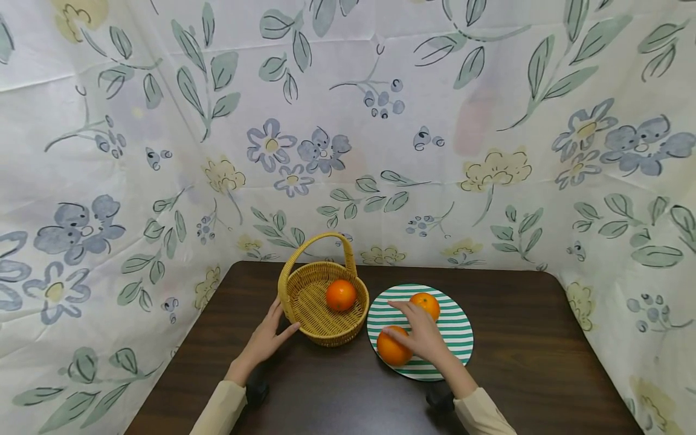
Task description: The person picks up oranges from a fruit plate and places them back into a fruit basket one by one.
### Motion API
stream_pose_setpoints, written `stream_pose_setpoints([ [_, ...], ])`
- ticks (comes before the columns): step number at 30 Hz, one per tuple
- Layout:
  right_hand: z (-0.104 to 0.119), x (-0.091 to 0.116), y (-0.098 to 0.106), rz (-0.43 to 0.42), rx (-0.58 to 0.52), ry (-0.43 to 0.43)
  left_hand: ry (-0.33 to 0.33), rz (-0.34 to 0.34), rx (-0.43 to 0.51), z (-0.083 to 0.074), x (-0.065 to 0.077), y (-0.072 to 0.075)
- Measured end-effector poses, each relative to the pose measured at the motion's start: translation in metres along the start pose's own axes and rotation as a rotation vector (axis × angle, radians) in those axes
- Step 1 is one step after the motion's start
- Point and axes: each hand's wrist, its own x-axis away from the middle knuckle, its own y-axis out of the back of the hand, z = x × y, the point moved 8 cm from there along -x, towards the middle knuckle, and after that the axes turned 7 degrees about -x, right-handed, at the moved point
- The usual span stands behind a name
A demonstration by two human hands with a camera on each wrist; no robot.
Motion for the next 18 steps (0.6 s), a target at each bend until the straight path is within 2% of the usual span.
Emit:
stream_pose_setpoints([
  [4,0.002,0.004,0.000,0.000,0.006,0.014,-0.001,-0.004,0.002,0.000,0.000,0.000],
  [10,0.002,0.009,-0.002,0.018,-0.006,-0.011,-0.007,-0.011,0.000,0.001,-0.001,0.000],
  [18,0.003,0.017,-0.008,0.009,0.004,0.031,-0.007,-0.016,0.008,0.001,-0.001,-0.001],
])
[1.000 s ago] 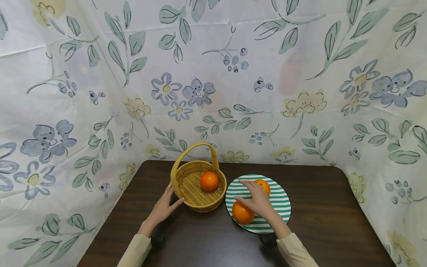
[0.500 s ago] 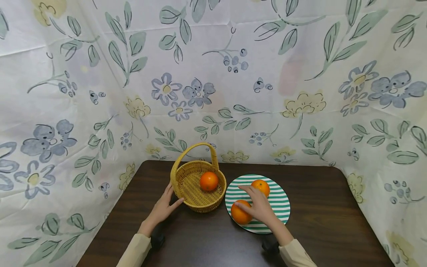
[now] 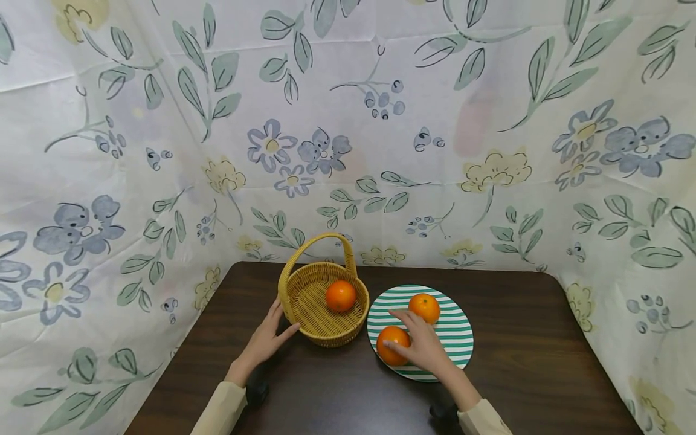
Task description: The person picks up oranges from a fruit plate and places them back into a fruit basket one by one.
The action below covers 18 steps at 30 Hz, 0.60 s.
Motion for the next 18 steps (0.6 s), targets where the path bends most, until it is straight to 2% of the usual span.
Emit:
stream_pose_setpoints([
  [18,-0.009,0.017,-0.010,0.068,-0.041,-0.103,-0.003,-0.002,0.010,0.000,0.000,0.000],
])
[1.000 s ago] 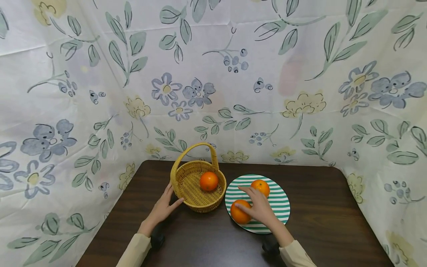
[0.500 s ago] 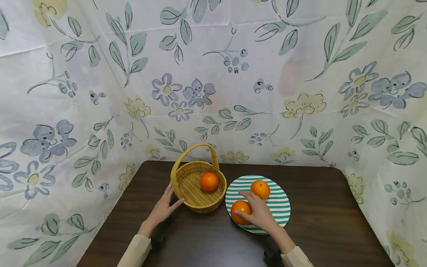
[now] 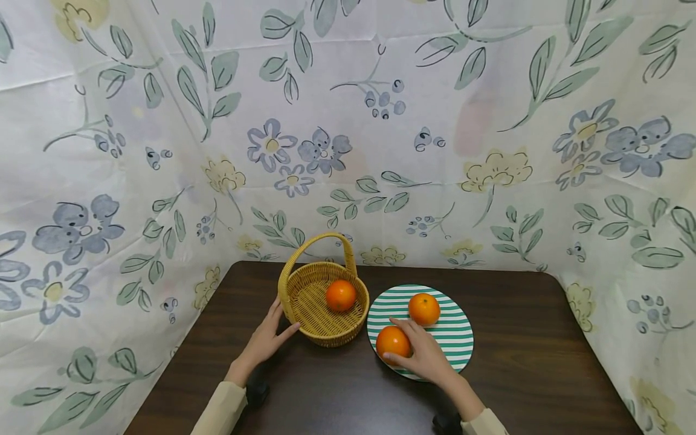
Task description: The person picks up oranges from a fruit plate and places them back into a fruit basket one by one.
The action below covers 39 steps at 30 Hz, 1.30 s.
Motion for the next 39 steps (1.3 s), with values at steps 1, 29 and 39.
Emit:
stream_pose_setpoints([
  [1,0.000,0.001,0.000,0.001,-0.003,-0.002,-0.001,-0.002,0.002,0.000,0.000,0.000],
  [29,0.001,0.001,-0.003,0.007,-0.039,-0.030,0.008,0.010,0.016,-0.002,0.000,0.001],
  [39,0.007,-0.013,0.002,-0.007,-0.028,0.005,0.002,0.006,0.019,-0.002,0.001,0.000],
])
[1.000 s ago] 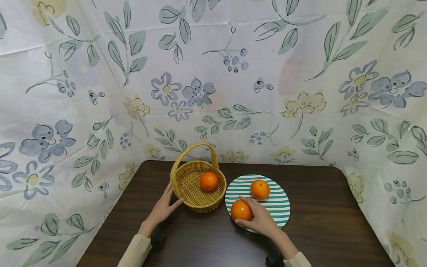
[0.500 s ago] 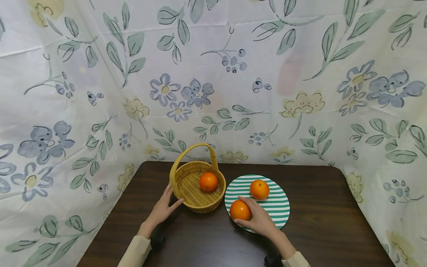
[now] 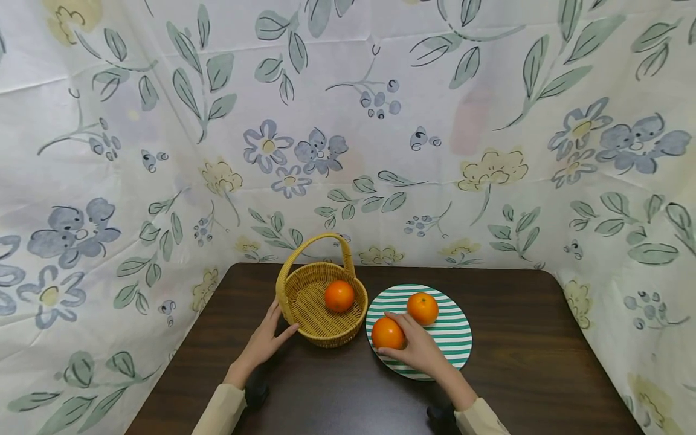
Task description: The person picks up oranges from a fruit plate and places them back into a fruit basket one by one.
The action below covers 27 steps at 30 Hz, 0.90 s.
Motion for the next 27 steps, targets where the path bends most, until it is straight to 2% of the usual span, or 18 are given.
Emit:
stream_pose_setpoints([
  [16,0.017,-0.021,0.009,-0.032,0.018,0.028,0.019,0.010,-0.001,0.001,0.000,-0.001],
  [27,0.027,-0.035,0.012,-0.038,-0.005,0.019,0.010,0.000,0.014,-0.001,0.001,0.000],
])
